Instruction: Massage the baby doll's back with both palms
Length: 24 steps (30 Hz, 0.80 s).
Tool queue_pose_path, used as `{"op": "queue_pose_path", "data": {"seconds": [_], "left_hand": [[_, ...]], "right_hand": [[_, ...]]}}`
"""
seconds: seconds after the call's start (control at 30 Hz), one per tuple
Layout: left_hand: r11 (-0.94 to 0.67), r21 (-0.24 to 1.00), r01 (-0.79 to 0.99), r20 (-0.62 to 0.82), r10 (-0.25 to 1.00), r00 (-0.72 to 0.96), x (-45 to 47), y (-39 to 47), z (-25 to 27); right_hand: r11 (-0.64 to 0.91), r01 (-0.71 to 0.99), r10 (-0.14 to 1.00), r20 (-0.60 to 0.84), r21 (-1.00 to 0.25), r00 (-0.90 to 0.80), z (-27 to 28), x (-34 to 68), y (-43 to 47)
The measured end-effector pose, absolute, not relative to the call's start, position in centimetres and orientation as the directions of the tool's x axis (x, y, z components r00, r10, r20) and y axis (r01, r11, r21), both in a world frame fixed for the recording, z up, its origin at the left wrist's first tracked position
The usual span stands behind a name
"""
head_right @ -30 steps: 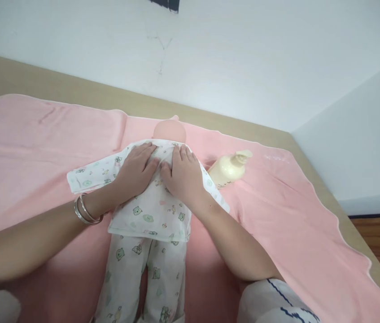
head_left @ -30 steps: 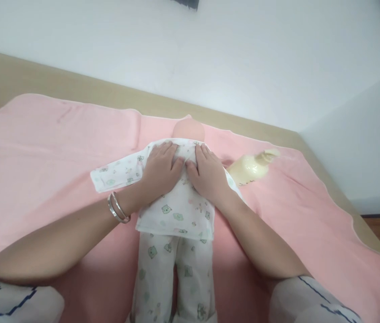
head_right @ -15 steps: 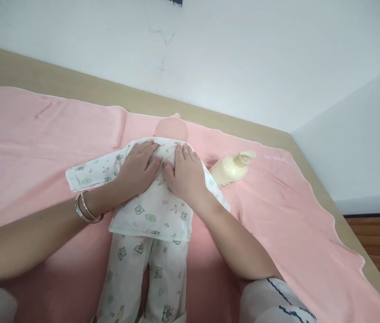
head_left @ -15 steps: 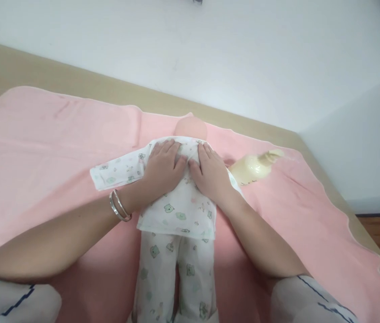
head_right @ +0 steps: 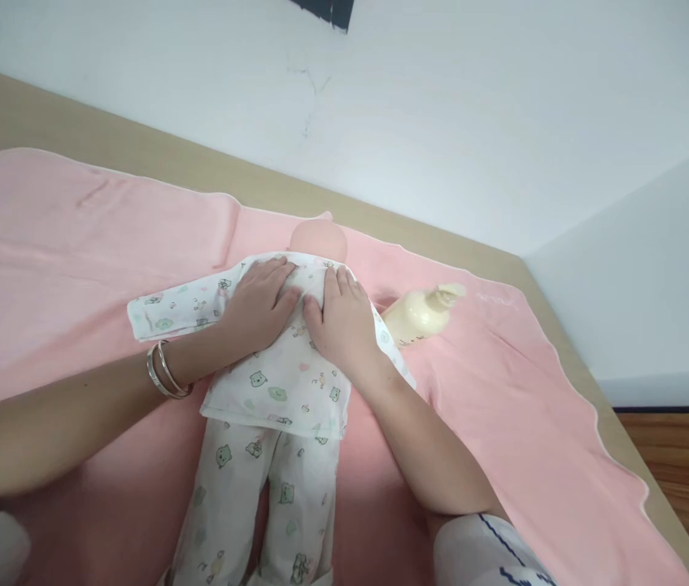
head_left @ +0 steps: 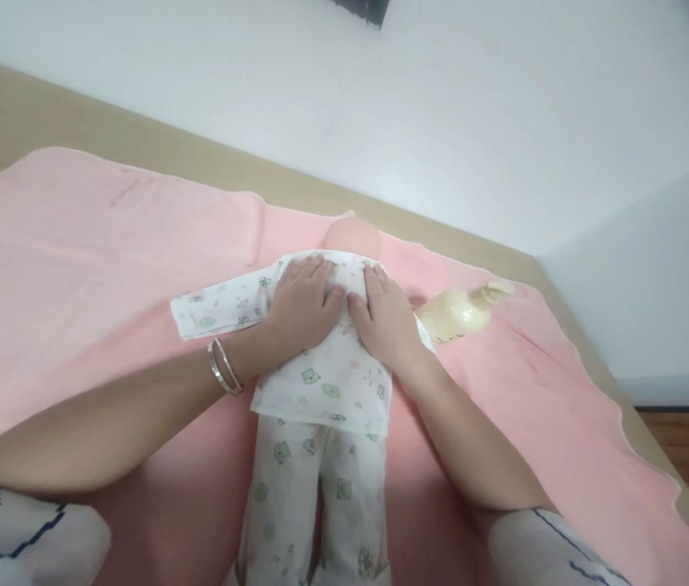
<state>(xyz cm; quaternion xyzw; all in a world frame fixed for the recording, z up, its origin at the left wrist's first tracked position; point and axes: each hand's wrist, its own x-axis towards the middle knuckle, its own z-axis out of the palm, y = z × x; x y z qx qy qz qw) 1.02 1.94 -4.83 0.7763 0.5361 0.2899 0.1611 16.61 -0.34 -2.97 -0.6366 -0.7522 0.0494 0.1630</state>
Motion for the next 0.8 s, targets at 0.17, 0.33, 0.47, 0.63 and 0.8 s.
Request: {"op": "queue_pose_path", "data": {"seconds": [0.17, 0.33, 0.47, 0.63, 0.8], "left_hand": [[-0.382, 0.55, 0.743, 0.296, 0.921, 0.255, 1.05, 1.94, -4.95], [-0.385, 0.546, 0.744, 0.304, 0.919, 0.252, 1.0, 1.81, -4.88], [-0.386, 0.552, 0.739, 0.3, 0.919, 0.256, 0.99, 1.85, -4.86], [-0.376, 0.559, 0.739, 0.283, 0.924, 0.256, 1.0, 1.9, -4.75], [-0.357, 0.572, 0.739, 0.257, 0.933, 0.252, 0.98, 1.93, -4.64]], "right_hand": [[0.193, 0.933, 0.972, 0.186, -0.303, -0.141, -2.93, 16.63, -0.52], [0.206, 0.922, 0.967, 0.215, -0.327, -0.14, -2.72, 16.55, -0.74], [0.239, 0.903, 0.958, 0.239, -0.357, -0.159, -2.59, 16.56, -0.65], [0.235, 0.913, 0.954, 0.259, -0.332, -0.152, -2.71, 16.53, -0.5], [0.224, 0.929, 0.954, 0.259, -0.296, -0.148, -3.12, 16.47, -0.5]]}}
